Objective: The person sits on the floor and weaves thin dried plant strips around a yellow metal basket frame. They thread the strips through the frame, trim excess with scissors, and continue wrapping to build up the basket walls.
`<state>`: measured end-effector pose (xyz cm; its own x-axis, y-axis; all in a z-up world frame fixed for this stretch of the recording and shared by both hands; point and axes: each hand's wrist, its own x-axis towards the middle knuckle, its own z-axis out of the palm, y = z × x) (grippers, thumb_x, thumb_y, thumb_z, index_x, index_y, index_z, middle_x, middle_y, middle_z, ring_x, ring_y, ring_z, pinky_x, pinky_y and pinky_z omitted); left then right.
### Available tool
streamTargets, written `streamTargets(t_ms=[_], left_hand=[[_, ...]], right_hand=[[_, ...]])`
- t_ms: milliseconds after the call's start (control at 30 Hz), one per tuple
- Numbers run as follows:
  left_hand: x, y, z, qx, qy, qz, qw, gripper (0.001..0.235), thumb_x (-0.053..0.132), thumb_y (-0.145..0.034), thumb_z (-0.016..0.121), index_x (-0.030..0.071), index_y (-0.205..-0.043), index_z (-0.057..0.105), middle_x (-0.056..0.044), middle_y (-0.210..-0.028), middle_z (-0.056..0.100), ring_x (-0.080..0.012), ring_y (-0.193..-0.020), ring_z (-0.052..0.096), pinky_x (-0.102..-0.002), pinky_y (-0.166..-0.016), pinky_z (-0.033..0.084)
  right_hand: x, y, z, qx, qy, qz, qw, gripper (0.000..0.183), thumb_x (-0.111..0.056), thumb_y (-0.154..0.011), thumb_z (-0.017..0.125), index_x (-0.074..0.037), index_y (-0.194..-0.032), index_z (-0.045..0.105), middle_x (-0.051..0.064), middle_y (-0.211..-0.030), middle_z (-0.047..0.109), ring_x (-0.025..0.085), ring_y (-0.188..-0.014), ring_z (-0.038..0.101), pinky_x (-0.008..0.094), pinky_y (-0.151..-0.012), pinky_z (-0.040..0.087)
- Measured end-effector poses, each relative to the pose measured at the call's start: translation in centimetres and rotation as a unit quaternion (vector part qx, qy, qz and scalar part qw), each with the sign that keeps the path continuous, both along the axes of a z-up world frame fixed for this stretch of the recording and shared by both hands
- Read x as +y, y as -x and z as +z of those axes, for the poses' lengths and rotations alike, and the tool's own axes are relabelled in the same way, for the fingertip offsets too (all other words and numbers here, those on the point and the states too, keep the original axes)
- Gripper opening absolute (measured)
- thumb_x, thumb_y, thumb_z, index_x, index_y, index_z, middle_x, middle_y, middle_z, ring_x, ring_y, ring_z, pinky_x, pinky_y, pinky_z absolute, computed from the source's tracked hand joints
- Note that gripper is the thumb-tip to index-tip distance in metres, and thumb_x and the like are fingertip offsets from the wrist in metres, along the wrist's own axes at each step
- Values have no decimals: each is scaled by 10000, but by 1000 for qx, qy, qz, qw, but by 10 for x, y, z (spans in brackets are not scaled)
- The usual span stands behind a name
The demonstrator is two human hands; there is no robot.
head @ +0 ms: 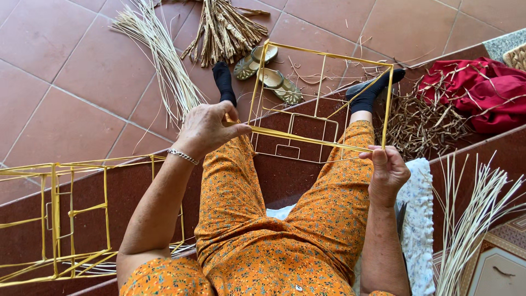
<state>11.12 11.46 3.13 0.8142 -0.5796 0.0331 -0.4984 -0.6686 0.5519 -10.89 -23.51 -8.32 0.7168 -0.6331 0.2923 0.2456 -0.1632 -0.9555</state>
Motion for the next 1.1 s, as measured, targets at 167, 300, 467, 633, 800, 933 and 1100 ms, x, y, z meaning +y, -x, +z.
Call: streamTargets(t_ms=[167,300,467,633,800,933,1100], left_hand=[[-5,20,-11,-143,88,-118,979,228,250,-933,736,131,-1128,740,-98,-1024,654,-234,-721,686,-383,-627,567],[-10,33,-20,-200,52,-138,969,186,267,-910,750,89,-947,710,-94,-919,614,-225,-687,650,-371,-539,558],[-27,57,-36,-257,13,-163,953,219,241,-938,765,75,-834,668,-42,-810,559,-154,-631,588,-324,-485,534],[-44,86,-37,-301,42,-205,930,111,147,-884,744,80,-874,656,-9,-810,541,-124,-673,586,-295,-521,538],[-53,92,-24,-310,61,-205,926,157,124,-873,745,78,-1005,674,-5,-813,533,-121,-690,592,-290,-536,542],[-51,94,-20,-305,61,-213,926,206,128,-848,745,79,-1035,674,-9,-839,540,-129,-714,606,-297,-549,541],[-50,91,-18,-283,51,-233,929,201,153,-833,755,90,-997,657,-9,-842,530,-132,-714,604,-307,-564,542]], right_hand=[[-4,-12,6,-21,-75,-12,997,226,-192,-980,761,-66,-1098,615,63,-885,693,164,-809,722,336,-748,668],[-10,-32,5,-47,-66,-37,996,202,-149,-979,761,-92,-1066,588,68,-884,695,170,-834,731,334,-773,687],[-26,-69,-3,-60,-27,-76,995,156,-155,-1019,742,-81,-1028,605,84,-907,714,161,-818,719,301,-745,662],[-33,-95,-6,-82,49,-149,984,206,-166,-1018,763,-59,-1081,599,93,-1026,677,140,-917,673,281,-807,633],[-9,-81,1,-15,-116,-117,986,154,-161,-989,744,-24,-993,674,108,-832,711,134,-645,666,257,-523,595],[2,-79,14,-9,-240,-47,970,119,-114,-957,738,-5,-1001,720,129,-810,751,160,-621,737,303,-554,660],[18,-89,30,21,-257,-19,966,85,-77,-936,715,-30,-1007,714,133,-824,766,186,-667,765,316,-593,674]])
